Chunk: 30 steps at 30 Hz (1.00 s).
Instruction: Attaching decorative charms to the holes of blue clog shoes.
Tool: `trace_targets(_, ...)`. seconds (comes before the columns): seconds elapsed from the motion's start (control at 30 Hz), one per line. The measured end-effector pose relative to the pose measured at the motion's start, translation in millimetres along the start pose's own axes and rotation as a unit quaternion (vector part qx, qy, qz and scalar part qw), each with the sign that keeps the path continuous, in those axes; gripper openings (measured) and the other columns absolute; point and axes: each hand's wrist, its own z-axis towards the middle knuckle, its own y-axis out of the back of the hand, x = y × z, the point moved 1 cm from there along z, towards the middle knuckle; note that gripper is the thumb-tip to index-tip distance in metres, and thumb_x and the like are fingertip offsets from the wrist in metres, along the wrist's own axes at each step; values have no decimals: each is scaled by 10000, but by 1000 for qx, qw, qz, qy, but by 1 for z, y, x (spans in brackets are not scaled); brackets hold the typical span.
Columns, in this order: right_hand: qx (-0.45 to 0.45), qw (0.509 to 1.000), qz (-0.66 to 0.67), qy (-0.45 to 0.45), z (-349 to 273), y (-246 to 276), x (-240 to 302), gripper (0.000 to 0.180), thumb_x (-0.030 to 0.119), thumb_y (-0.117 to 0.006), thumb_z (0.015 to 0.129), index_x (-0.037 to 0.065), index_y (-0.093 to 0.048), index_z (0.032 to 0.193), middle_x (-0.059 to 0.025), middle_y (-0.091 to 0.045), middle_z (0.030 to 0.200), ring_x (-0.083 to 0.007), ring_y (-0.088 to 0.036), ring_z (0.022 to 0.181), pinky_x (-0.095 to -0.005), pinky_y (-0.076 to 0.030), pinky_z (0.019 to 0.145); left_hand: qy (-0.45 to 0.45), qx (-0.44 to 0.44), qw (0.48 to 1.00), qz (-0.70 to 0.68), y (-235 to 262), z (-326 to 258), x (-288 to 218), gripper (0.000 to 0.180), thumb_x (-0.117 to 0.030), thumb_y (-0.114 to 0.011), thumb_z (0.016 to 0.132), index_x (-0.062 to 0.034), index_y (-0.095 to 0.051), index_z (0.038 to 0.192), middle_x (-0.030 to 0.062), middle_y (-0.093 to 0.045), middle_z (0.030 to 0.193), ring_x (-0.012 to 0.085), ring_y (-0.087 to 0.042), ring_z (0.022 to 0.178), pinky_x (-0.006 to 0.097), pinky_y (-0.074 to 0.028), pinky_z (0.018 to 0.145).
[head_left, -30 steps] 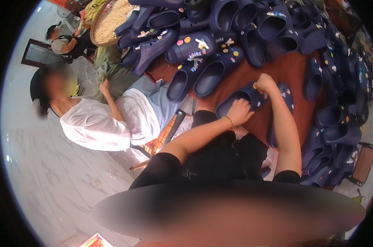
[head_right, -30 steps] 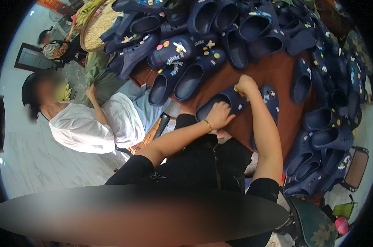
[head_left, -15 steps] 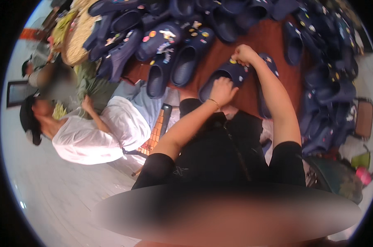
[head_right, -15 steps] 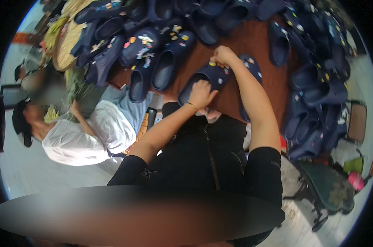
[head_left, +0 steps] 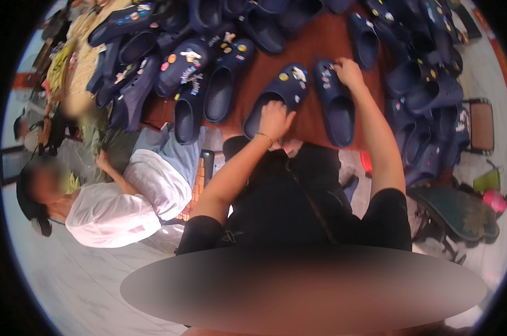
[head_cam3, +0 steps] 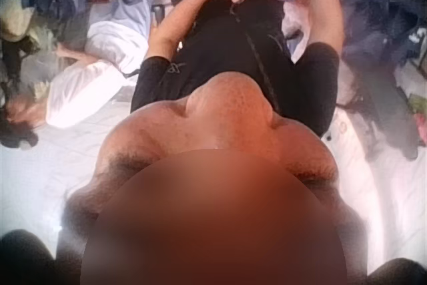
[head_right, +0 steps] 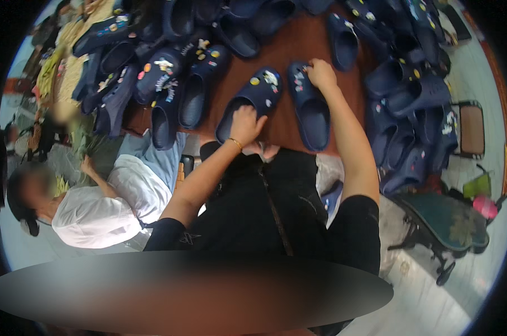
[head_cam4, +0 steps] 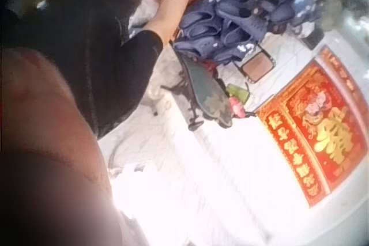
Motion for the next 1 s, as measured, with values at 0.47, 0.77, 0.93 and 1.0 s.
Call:
trace_targets(0.47,116,968,-97,-200,24,-8,46,301,192,-649,688,-5,-640,916,-212,-617,992,-317,-615,905,-398,-488,761,-2,-3,1000,-16,10,-6,5,322,-332,-547,801,-18,-616,795,104,-565,895,278,-495,906,395,-385,748)
trace_targets(0.77,140,969,-93,-180,26,-4,56,321,142,-589,657,-40,-636,918,-247,-597,1006,-367,-573,982,-400,-460,838,9,-9,999,-32,15,-5,7,317,-328,-543,806,-19,-616,811,99,-562,900,271,-488,921,384,-375,774)
trace_targets(0.93,84,973,-69,-203,23,-6,61,304,131,-560,682,-41,-622,924,-261,-588,1006,-392,-563,981,-415,-454,847,13,16,999,-49,17,-4,6,315,-322,-540,809,-16,-616,816,105,-564,917,271,-488,930,386,-373,777)
trace_targets(1.0,86,980,-73,-164,25,-12,54,303,125,-551,686,-28,-616,940,-260,-586,1009,-385,-562,982,-416,-450,850,16,17,998,-52,19,-4,6,314,-319,-540,809,-15,-616,817,107,-565,923,272,-488,935,387,-372,780)
